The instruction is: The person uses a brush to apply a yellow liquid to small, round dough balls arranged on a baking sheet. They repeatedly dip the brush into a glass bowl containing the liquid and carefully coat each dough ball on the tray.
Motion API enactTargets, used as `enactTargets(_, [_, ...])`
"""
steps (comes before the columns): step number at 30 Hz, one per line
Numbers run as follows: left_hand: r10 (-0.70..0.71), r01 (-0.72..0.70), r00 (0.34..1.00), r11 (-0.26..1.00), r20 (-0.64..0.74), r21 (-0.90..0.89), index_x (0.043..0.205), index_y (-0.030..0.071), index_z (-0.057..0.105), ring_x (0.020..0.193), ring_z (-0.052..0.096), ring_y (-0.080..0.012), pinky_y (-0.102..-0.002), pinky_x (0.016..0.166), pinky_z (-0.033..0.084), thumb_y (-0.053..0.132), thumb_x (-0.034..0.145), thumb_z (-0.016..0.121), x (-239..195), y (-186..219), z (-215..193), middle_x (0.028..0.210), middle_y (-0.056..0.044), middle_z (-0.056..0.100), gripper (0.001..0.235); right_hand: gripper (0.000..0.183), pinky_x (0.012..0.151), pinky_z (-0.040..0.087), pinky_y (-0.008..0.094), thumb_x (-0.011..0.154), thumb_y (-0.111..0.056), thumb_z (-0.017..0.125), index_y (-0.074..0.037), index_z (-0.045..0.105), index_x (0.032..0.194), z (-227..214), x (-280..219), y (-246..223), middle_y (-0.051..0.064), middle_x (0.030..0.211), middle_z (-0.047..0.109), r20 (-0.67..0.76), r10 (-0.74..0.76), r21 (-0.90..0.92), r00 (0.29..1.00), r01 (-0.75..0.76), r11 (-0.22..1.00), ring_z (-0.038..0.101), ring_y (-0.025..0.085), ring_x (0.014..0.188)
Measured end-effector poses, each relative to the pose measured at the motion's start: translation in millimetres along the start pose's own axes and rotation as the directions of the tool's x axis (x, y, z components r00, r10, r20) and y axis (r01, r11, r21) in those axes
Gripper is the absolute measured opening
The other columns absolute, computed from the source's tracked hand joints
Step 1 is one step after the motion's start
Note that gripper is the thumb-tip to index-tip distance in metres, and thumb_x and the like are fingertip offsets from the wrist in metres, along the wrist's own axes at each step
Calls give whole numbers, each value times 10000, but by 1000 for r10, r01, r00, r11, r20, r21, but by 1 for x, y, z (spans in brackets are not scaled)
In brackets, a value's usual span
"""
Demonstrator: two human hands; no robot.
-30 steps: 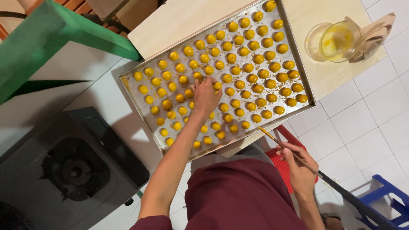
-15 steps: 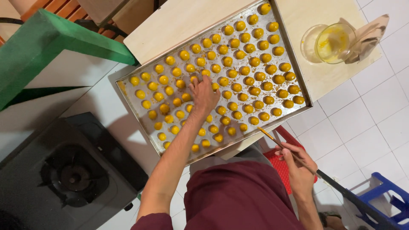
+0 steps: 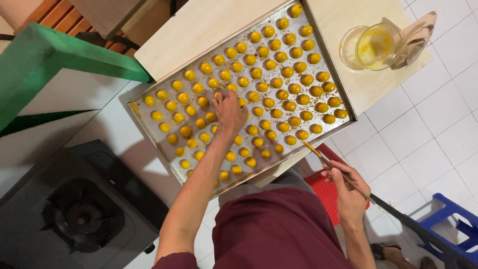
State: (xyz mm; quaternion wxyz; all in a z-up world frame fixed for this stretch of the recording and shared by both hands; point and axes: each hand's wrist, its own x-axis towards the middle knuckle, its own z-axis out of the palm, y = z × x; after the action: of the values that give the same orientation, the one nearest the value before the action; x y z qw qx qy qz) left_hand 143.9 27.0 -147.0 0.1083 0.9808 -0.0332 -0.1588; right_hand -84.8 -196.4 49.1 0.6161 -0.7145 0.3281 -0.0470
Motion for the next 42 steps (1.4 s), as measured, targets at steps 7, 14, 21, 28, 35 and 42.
enactTargets(7, [6, -3, 997, 999, -77, 47, 1101, 107, 596, 1144, 539, -361, -499, 958, 379, 395, 810, 806, -2, -2, 0, 1038, -122, 727, 460, 216, 836, 592, 289, 1036, -5, 583, 101, 651, 1211, -4, 6, -1, 254, 1030, 730, -29, -17, 27, 999, 18, 999, 729, 265, 948])
enactTargets(14, [-5, 4, 997, 1000, -78, -19, 1142, 112, 563, 1161, 539, -328, -472, 986, 380, 330, 801, 790, -9, -2, -10, 1034, -109, 736, 464, 215, 816, 598, 327, 1050, 48, 565, 103, 640, 1244, -22, 23, 6, 261, 1081, 712, -63, -95, -34, 994, 92, 995, 710, 275, 914])
enactTargets(21, [-48, 34, 992, 993, -119, -111, 1108, 118, 584, 1180, 571, -361, -527, 1029, 407, 340, 817, 760, -34, 24, -37, 1105, -149, 719, 405, 175, 747, 568, 258, 1098, 72, 570, 58, 628, 1262, -48, 70, 17, 209, 1100, 703, -138, -216, -103, 967, 203, 974, 697, 201, 890])
enactTargets(28, [44, -61, 997, 946, -61, -318, 1195, 156, 624, 1196, 554, -299, -476, 1034, 381, 270, 905, 691, -69, 88, -76, 1172, -86, 708, 318, 150, 693, 579, 261, 1111, 47, 583, 61, 630, 1252, -59, 140, 8, 236, 1109, 711, -212, -285, -72, 935, 276, 958, 712, 221, 858])
enactTargets(35, [169, -151, 986, 888, 3, -434, 1207, 178, 613, 1193, 550, -296, -487, 1029, 403, 267, 876, 720, -79, 121, -65, 1180, -78, 680, 359, 144, 636, 603, 235, 1072, 2, 587, -4, 657, 1198, -58, 215, 6, 180, 1065, 736, -296, -209, -23, 932, 212, 977, 723, 180, 789])
enactTargets(42, [191, -165, 982, 871, 10, -462, 1226, 170, 605, 1159, 591, -294, -474, 1006, 424, 215, 899, 701, -75, 128, -72, 1194, -75, 671, 344, 177, 604, 572, 210, 1037, -45, 575, -35, 682, 1177, -60, 275, 28, 150, 1057, 753, -291, -179, -40, 940, 175, 984, 724, 160, 744])
